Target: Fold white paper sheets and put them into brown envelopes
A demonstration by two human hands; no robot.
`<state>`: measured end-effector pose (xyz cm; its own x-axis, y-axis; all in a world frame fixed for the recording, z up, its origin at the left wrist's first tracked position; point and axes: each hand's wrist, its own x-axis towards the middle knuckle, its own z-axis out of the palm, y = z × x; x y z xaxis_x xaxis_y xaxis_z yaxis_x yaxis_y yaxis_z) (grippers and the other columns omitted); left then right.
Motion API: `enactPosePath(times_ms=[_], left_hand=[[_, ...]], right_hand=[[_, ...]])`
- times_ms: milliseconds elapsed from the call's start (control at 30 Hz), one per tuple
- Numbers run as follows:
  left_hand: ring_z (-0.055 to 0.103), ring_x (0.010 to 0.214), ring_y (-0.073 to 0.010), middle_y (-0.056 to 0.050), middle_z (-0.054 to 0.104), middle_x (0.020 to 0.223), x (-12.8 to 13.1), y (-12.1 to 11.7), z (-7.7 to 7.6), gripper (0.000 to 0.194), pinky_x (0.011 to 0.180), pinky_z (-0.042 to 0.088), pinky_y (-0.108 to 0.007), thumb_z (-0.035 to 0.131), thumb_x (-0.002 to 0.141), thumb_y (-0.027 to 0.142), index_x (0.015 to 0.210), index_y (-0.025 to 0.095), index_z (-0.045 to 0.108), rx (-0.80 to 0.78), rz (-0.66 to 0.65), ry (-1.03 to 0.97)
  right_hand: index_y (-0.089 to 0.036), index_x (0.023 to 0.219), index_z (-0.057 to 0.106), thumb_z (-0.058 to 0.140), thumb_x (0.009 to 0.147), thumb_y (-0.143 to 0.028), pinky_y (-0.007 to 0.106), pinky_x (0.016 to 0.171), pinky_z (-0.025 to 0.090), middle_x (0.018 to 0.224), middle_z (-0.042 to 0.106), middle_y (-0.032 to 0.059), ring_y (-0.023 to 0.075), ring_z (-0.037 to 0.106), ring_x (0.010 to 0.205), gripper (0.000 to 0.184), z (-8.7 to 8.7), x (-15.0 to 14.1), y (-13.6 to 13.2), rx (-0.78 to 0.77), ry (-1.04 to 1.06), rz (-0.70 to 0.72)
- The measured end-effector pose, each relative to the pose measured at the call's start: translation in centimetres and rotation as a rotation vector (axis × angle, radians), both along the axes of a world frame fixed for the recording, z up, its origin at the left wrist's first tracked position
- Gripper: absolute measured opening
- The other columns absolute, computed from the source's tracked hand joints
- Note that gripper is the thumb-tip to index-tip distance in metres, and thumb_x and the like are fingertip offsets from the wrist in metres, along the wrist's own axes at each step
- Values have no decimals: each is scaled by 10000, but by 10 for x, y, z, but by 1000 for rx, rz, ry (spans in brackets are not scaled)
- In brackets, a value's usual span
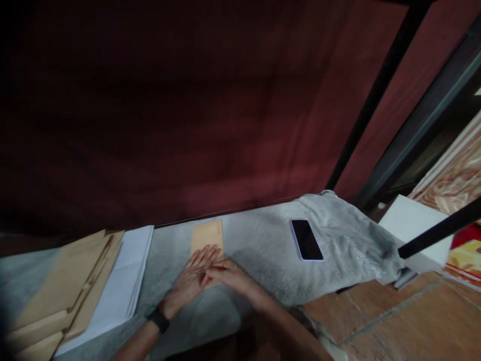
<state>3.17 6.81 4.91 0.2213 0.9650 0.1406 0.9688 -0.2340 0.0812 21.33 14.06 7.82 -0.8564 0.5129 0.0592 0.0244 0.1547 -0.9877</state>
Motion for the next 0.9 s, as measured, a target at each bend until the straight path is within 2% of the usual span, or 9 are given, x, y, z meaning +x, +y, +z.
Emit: enactPosePath(times_ms=[133,233,300,367,467,567,700,800,900], left_hand=[[277,1517,-190,-25,349,1629,16,-27,11,561,1251,221,-439,273,1068,408,1603,270,178,-14,56,-13],[270,1520,-220,-48,331,1634,25,-45,14,586,1243,245,-461,300,1061,446,1603,250,195,-11,40,7],[257,1525,-245,-62,312,1641,30,-55,14,606,1238,251,-488,332,1049,479,1599,250,221,0,22,13],[246,1528,-262,-68,313,1641,35,-62,16,624,1238,248,-512,358,1035,517,1590,250,256,-1,-7,3],[257,1524,-254,-77,347,1628,40,-68,22,648,1247,238,-509,365,1021,557,1576,228,298,-52,-63,-36],[265,1522,-247,-104,334,1629,43,-73,32,678,1250,240,-485,360,1015,576,1569,189,311,-127,-80,-82],[252,1525,-251,-106,286,1646,46,-82,39,761,1246,252,-469,414,990,599,1602,200,202,-173,-61,-145],[237,1528,-251,-91,240,1660,49,-89,36,806,1245,261,-475,463,978,583,1616,230,120,-150,-56,-175],[246,1525,-256,-95,228,1661,53,-93,32,824,1238,282,-487,495,973,562,1618,233,101,-105,-45,-179]], right_hand=[[-135,836,727,380,988,-336,333,892,528,863,754,57,205,688,878,429,-2,-1,1,26,-11,-139],[-127,957,729,369,1000,-340,364,912,533,962,759,84,226,692,944,421,-5,-3,2,83,-50,-233],[-152,1057,727,382,1006,-343,373,951,529,1073,756,95,221,691,1007,398,-7,-5,2,180,-101,-269],[-179,1174,707,378,1019,-337,390,1052,482,1241,715,102,214,648,1160,397,-9,-8,2,325,-158,-273],[-172,1368,606,336,1045,-325,444,1203,325,1487,550,107,214,472,1399,447,-13,-11,1,623,-288,-213],[-188,1506,452,295,1068,-357,470,1241,251,1608,380,79,216,350,1483,495,-18,-14,3,861,-438,-162],[-219,1556,362,265,1077,-411,472,1245,232,1639,301,48,215,295,1507,524,-24,-20,10,956,-537,-175],[-214,1561,351,257,1075,-402,464,1243,223,1628,321,58,210,296,1507,530,-27,-27,17,990,-571,-222],[-194,1559,360,266,1065,-389,461,1243,205,1614,349,79,217,308,1503,539,-27,-33,20,1006,-603,-291]])
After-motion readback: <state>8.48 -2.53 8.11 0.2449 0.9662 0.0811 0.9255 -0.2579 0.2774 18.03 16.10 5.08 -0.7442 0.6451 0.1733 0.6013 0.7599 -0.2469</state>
